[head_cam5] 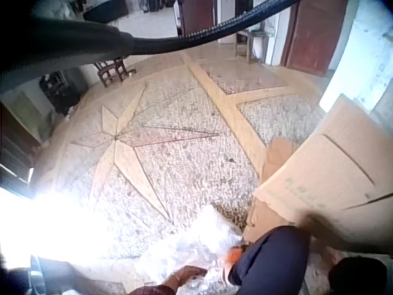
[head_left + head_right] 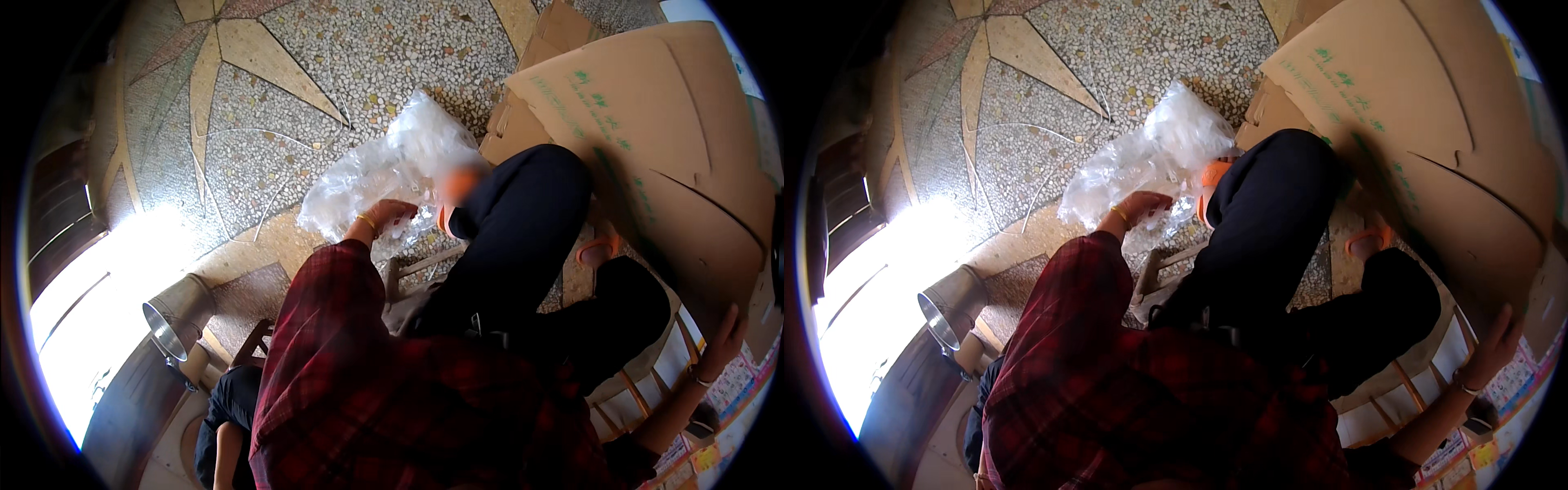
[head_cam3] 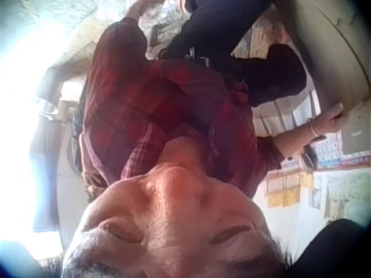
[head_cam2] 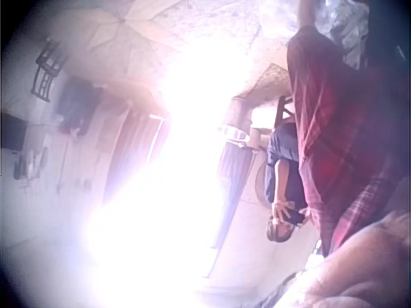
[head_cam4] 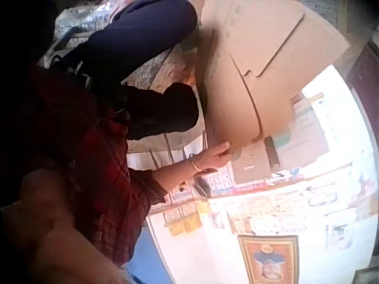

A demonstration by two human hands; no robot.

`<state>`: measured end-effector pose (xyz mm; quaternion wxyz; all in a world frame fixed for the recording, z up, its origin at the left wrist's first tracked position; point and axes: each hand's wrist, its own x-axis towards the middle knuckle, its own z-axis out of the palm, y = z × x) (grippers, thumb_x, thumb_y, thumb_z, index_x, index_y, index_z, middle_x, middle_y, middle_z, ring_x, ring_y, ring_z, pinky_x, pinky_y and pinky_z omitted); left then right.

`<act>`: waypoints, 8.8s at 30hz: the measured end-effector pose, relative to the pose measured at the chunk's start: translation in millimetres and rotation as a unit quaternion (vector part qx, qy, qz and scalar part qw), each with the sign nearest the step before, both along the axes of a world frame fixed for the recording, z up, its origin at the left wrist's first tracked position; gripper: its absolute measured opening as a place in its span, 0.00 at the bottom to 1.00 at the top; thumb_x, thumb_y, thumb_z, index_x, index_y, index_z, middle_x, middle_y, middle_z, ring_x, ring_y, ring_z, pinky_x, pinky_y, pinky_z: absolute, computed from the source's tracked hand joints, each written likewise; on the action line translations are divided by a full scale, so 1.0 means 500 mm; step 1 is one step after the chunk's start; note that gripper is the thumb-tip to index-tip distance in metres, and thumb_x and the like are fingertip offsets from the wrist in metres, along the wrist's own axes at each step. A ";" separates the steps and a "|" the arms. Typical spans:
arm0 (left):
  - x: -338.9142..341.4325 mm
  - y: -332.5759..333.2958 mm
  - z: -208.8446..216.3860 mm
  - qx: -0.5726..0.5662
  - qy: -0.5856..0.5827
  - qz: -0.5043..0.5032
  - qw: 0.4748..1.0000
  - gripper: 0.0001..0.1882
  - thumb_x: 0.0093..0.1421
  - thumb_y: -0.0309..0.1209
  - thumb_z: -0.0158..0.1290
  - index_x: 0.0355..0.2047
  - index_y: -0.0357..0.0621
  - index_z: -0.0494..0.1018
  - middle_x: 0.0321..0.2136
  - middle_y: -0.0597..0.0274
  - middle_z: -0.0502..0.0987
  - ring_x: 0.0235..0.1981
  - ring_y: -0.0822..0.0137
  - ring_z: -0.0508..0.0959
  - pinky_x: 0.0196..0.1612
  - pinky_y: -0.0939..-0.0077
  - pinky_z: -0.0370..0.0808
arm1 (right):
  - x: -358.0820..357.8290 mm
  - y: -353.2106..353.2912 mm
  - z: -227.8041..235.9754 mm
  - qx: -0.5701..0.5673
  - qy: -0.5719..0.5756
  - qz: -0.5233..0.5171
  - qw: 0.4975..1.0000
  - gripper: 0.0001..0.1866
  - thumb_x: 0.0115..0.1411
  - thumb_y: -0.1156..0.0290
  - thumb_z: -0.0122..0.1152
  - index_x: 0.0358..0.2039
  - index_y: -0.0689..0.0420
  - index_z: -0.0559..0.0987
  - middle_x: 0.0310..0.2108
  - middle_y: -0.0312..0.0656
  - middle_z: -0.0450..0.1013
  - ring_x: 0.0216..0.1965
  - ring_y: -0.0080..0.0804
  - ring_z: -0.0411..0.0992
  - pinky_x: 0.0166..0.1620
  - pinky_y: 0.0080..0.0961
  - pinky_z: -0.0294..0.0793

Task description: The person sits on the floor and assembles flat-packed cardboard boxes. They fold the flaps into shape and secure them using white plastic zip ties. The person handles multiple boxes one by one, picking up new flat pieces and fastening them.

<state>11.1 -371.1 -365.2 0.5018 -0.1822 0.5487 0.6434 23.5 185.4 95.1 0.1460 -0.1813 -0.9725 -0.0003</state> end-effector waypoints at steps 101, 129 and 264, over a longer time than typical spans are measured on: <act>-0.153 1.054 0.952 -0.211 0.406 -0.702 0.545 0.19 0.61 0.36 0.40 0.52 0.50 0.64 0.36 0.55 0.74 0.34 0.67 0.73 0.39 0.75 0.69 | 0.202 0.089 -0.289 -0.659 0.244 0.028 0.711 0.14 0.58 0.67 0.50 0.41 0.60 0.74 0.19 0.38 0.70 0.19 0.20 0.66 0.26 0.18 0.66; -0.071 1.027 0.831 -0.015 0.607 -0.593 0.529 0.22 0.57 0.26 0.43 0.53 0.55 0.62 0.36 0.49 0.74 0.37 0.55 0.75 0.42 0.69 0.71 | 0.210 0.025 -0.304 -0.268 0.243 0.073 0.929 0.09 0.52 0.70 0.53 0.31 0.59 0.67 0.12 0.44 0.67 0.15 0.44 0.68 0.20 0.38 0.67; -0.080 0.901 0.882 -0.042 0.656 -0.614 0.438 0.16 0.50 0.28 0.46 0.40 0.52 0.73 0.37 0.52 0.75 0.40 0.53 0.74 0.45 0.62 0.68 | 0.246 -0.126 -0.235 -0.264 0.195 0.084 0.941 0.10 0.56 0.77 0.44 0.37 0.68 0.66 0.18 0.46 0.71 0.17 0.35 0.70 0.22 0.27 0.69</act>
